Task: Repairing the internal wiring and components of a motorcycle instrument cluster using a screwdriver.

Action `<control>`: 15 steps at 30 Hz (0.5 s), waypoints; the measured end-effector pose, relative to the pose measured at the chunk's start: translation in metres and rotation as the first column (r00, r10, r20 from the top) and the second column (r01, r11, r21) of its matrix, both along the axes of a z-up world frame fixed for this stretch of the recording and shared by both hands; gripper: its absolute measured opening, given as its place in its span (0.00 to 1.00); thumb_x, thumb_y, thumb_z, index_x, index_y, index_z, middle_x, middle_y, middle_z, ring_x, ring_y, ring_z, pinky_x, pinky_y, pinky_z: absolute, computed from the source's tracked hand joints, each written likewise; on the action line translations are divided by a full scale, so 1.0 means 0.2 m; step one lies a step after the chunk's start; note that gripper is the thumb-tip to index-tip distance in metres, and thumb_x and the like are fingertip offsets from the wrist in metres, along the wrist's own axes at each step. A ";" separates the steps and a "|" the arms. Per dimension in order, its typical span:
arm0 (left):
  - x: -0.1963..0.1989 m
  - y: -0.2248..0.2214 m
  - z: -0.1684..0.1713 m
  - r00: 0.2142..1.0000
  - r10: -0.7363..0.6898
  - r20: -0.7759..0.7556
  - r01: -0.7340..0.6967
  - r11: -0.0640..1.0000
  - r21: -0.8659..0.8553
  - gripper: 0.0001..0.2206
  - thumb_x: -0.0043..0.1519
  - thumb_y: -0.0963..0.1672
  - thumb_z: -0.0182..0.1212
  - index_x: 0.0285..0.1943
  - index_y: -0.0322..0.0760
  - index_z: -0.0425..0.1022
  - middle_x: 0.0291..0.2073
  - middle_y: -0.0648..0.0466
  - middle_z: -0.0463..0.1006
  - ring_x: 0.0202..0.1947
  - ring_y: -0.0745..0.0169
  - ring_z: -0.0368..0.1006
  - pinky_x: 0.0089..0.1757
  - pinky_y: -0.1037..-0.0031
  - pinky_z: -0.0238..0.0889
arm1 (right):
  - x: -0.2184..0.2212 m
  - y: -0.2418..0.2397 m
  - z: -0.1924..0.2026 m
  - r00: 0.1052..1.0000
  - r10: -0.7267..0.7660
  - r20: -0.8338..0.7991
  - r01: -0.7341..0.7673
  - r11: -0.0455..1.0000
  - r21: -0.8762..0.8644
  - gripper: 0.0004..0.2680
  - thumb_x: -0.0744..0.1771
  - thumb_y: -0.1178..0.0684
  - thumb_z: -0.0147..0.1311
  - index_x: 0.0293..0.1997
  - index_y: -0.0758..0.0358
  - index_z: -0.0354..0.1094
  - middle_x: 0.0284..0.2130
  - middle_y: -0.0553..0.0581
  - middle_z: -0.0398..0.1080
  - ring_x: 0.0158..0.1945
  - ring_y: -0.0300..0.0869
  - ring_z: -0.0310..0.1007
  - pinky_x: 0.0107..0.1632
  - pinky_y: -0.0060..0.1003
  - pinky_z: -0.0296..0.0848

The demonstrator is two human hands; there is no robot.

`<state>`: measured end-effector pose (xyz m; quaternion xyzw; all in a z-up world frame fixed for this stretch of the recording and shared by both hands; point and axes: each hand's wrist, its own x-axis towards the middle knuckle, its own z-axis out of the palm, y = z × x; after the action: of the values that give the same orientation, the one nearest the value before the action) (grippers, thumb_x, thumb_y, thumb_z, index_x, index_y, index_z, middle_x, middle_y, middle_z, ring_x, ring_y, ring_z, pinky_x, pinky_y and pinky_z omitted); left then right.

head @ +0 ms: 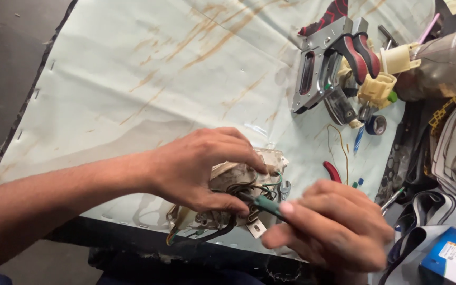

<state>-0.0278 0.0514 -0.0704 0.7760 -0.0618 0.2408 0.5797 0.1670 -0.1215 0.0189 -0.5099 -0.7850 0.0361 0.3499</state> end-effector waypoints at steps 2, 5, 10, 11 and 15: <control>0.00 -0.02 0.01 1.000 0.016 -0.001 -0.016 1.000 -0.006 0.21 0.54 0.50 0.75 0.52 0.36 0.80 0.47 0.52 0.83 0.53 0.55 0.76 0.52 0.65 0.70 | -0.09 0.13 0.18 0.998 0.059 -0.023 -0.061 0.989 -0.134 0.15 0.60 0.53 0.64 0.48 0.68 0.72 0.30 0.58 0.75 0.28 0.44 0.76 0.32 0.37 0.74; 0.00 -0.05 0.00 0.998 0.054 0.024 -0.054 0.998 -0.008 0.15 0.55 0.47 0.75 0.47 0.38 0.82 0.42 0.54 0.84 0.48 0.57 0.78 0.48 0.67 0.73 | -0.13 0.16 0.25 0.993 0.085 -0.076 -0.102 0.961 -0.256 0.13 0.60 0.60 0.55 0.47 0.72 0.69 0.30 0.64 0.74 0.27 0.46 0.76 0.31 0.37 0.74; 0.01 -0.10 -0.01 0.998 0.063 -0.023 -0.064 0.998 -0.019 0.10 0.56 0.43 0.73 0.45 0.40 0.83 0.39 0.56 0.85 0.45 0.57 0.79 0.45 0.68 0.74 | -0.11 0.10 0.26 0.999 -0.028 -0.044 0.018 0.976 -0.218 0.10 0.63 0.60 0.58 0.47 0.72 0.71 0.27 0.59 0.74 0.27 0.43 0.78 0.31 0.35 0.75; 0.01 -0.10 0.00 0.999 0.051 -0.012 -0.051 0.998 -0.019 0.11 0.55 0.43 0.73 0.45 0.39 0.83 0.38 0.55 0.85 0.44 0.57 0.79 0.44 0.68 0.74 | -0.11 0.12 0.27 1.000 -0.004 0.015 0.007 0.981 -0.192 0.10 0.63 0.55 0.61 0.44 0.72 0.70 0.26 0.60 0.74 0.26 0.43 0.77 0.30 0.36 0.74; 0.00 -0.11 0.00 0.998 0.028 -0.058 -0.030 0.999 -0.029 0.11 0.55 0.42 0.73 0.45 0.40 0.83 0.38 0.55 0.85 0.43 0.60 0.79 0.43 0.69 0.74 | -0.02 0.09 0.20 0.987 0.122 0.102 -0.111 0.988 -0.112 0.15 0.64 0.46 0.71 0.43 0.69 0.74 0.26 0.57 0.75 0.25 0.43 0.76 0.27 0.36 0.70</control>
<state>-0.0271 0.0299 -0.0713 0.7748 -0.0302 0.2274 0.5891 0.1634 -0.1030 0.0597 -0.4822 -0.8283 0.0704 0.2766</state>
